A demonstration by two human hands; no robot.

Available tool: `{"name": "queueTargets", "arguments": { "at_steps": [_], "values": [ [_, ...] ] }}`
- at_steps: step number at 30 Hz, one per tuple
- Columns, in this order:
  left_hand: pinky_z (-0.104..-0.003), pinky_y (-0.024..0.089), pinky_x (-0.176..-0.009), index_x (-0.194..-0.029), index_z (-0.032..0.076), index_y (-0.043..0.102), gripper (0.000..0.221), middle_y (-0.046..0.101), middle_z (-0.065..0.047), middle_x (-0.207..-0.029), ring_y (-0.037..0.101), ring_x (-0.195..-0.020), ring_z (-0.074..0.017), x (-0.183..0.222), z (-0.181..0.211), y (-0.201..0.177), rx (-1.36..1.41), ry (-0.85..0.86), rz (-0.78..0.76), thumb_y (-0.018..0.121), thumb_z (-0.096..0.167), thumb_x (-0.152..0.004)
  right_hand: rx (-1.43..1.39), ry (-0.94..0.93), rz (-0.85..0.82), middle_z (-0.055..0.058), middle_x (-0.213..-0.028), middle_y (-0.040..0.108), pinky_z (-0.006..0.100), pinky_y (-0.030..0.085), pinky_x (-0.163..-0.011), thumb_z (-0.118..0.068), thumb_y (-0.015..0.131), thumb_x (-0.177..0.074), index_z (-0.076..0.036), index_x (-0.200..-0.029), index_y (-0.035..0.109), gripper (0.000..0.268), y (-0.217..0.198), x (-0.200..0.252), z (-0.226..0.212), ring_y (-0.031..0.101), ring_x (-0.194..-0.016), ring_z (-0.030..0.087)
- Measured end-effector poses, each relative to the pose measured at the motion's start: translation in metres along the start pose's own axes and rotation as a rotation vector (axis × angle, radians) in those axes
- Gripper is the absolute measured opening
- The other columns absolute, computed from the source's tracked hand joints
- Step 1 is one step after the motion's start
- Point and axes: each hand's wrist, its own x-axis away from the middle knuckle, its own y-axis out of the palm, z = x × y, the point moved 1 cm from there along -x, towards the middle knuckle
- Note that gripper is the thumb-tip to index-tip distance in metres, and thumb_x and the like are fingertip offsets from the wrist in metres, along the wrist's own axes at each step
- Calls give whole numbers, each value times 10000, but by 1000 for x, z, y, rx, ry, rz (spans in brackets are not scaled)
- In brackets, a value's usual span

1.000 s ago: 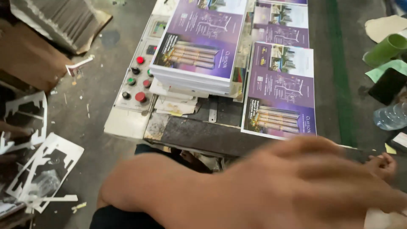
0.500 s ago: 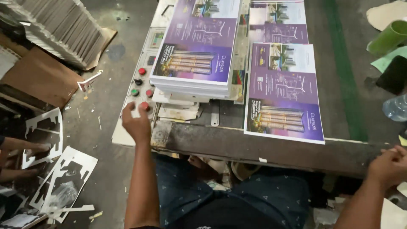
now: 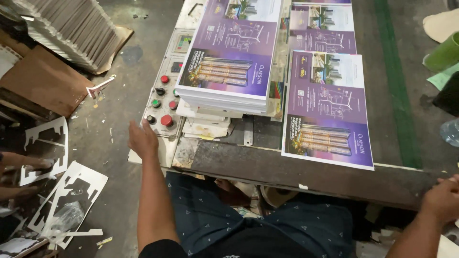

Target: The person operates a paper processing machine, placing large printed sheets into the device and pressing buttons on the control panel. They repeatedly feed the sheets through the machine and stack the processed items on the table.

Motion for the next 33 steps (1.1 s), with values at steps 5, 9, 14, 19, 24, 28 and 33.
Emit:
{"name": "queueTargets", "arguments": {
  "at_steps": [5,9,14,19,24,28,33],
  "values": [
    [-582,395,-992,-1355,47,620,482,625,-183,-1335,578,-1231,-383,4,20,-13,-89,170,-37,642,398,-1026,100,180,-100,107,-1065,746,387,533,-764,-233,368,-1207,-5,-1153,680,390,17,-10,46,689,-924,229],
    [-564,393,-992,-1308,88,672,420,653,-140,-1268,598,-1199,-353,6,16,-13,-109,154,-77,668,379,-1006,50,69,-63,120,-1114,739,369,551,-778,-181,371,-1209,0,-1229,656,339,16,-7,38,696,-947,232],
    [-556,384,-989,-1260,111,722,369,671,-110,-1258,604,-1185,-328,4,6,-3,-122,197,-52,703,352,-981,25,-36,21,118,-1184,737,367,565,-770,-127,414,-1205,-25,-1354,634,285,9,3,11,705,-945,230],
    [-547,392,-982,-1243,111,729,367,674,-103,-1247,608,-1174,-324,4,4,-2,-124,227,-26,719,355,-970,15,-72,29,124,-1222,733,373,574,-770,-117,429,-1211,-32,-1340,610,239,8,6,12,710,-970,226],
    [-516,416,-971,-1243,112,730,354,677,-81,-1183,622,-1139,-312,6,13,-10,-115,179,-78,712,351,-983,25,-2,20,114,-1214,733,376,549,-734,-131,431,-1214,-60,-1378,616,256,8,8,2,684,-911,227],
    [-500,427,-949,-1224,105,734,344,678,-80,-1159,630,-1115,-312,5,11,-8,-111,194,-69,713,343,-976,34,-3,11,112,-1218,733,378,547,-765,-130,425,-1213,-70,-1381,617,263,10,7,10,681,-933,222],
    [-505,422,-957,-1199,96,743,339,678,-93,-1165,625,-1115,-321,5,7,-5,-125,200,-44,721,342,-966,-11,58,-18,117,-1232,720,393,542,-783,-167,412,-1212,-66,-1419,614,306,6,9,-1,676,-961,231]
  ]
}}
